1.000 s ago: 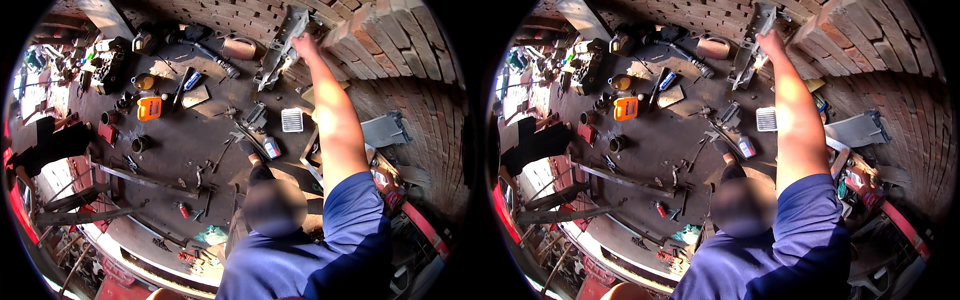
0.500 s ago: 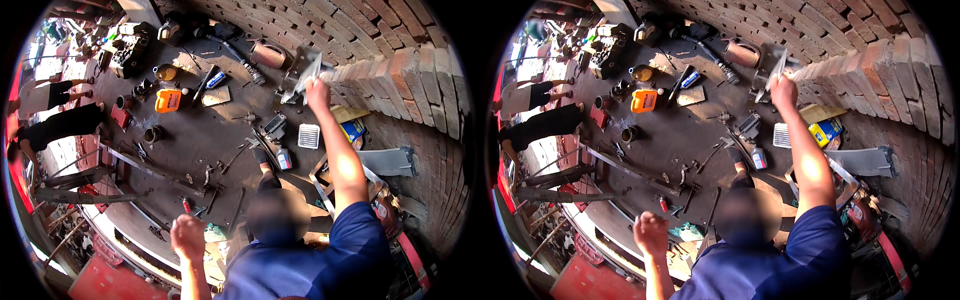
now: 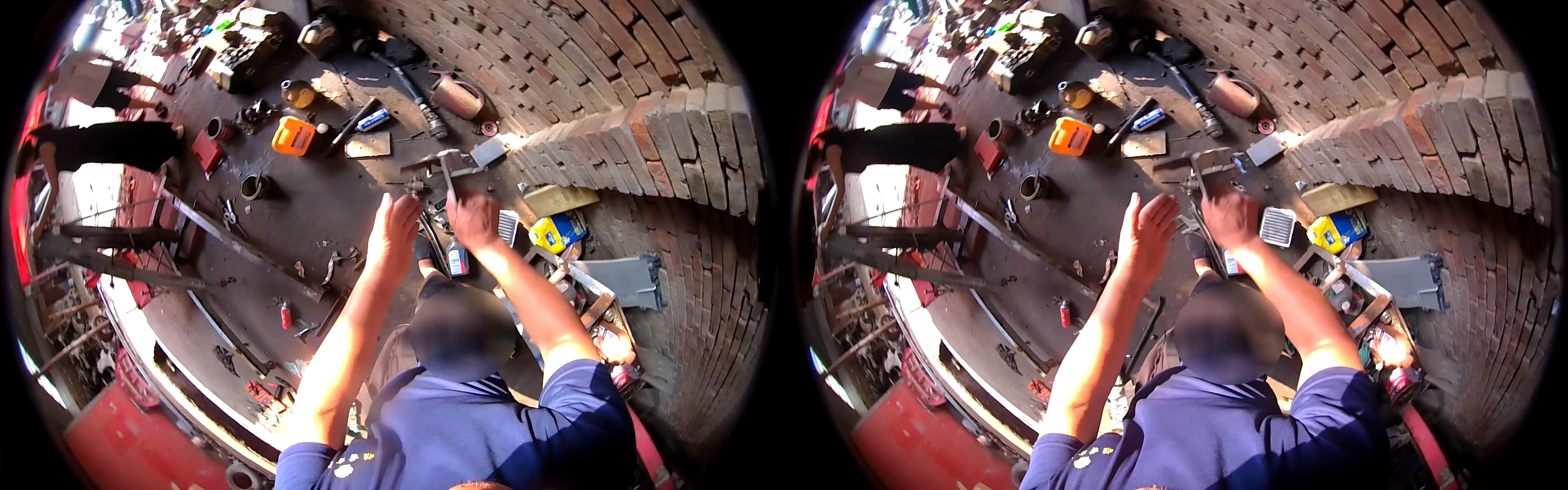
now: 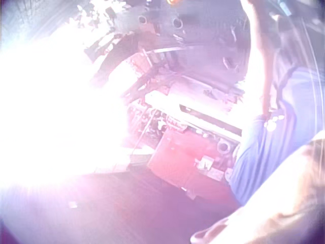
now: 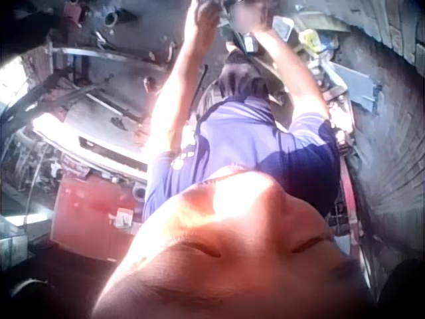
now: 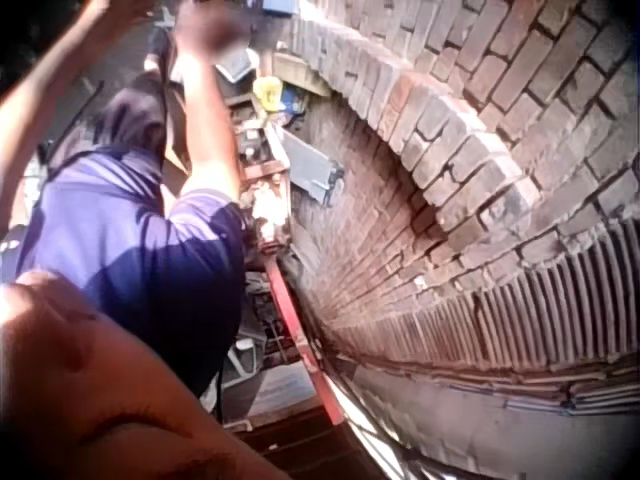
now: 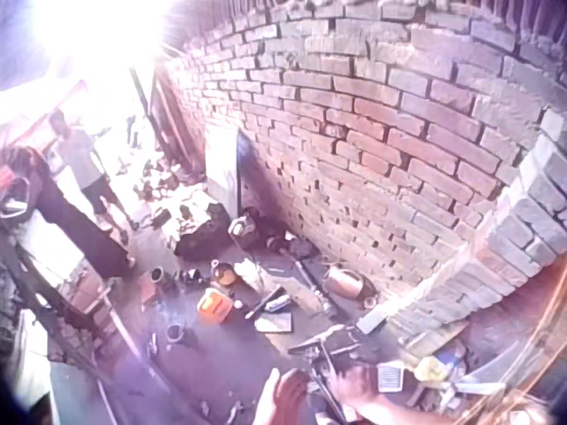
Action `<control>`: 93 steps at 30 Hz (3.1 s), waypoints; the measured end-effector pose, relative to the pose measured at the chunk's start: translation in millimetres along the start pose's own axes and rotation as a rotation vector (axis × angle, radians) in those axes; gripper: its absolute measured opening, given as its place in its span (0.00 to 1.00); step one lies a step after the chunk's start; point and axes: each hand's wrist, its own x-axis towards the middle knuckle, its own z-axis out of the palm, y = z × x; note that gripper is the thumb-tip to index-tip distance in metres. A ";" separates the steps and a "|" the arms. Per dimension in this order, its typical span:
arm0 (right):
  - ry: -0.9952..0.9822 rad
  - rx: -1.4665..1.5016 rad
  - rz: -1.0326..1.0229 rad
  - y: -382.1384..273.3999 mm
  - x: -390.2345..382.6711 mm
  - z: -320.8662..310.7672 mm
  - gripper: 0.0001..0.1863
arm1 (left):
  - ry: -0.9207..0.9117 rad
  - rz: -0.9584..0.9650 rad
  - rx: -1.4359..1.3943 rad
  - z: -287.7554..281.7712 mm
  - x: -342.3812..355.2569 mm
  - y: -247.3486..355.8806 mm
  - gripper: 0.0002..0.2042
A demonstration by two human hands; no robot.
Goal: The person works on the front section of a car, first manipulating a red bucket of fasteners and then positioning a large metal support beam onto the front chassis.
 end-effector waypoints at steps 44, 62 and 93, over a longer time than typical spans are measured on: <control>-2.462 0.667 0.546 -730.5 -763.6 223.1 0.33 | 1.994 0.654 -0.673 -88.9 -837.2 -516.2 0.15; -2.602 0.410 0.266 -852.1 -916.6 267.3 0.37 | 2.283 0.027 -0.933 -178.9 -905.3 -542.9 0.28; -3.063 0.460 -0.451 -907.9 -1390.8 94.6 0.59 | 2.305 0.764 -1.918 -299.4 -999.3 -810.9 0.18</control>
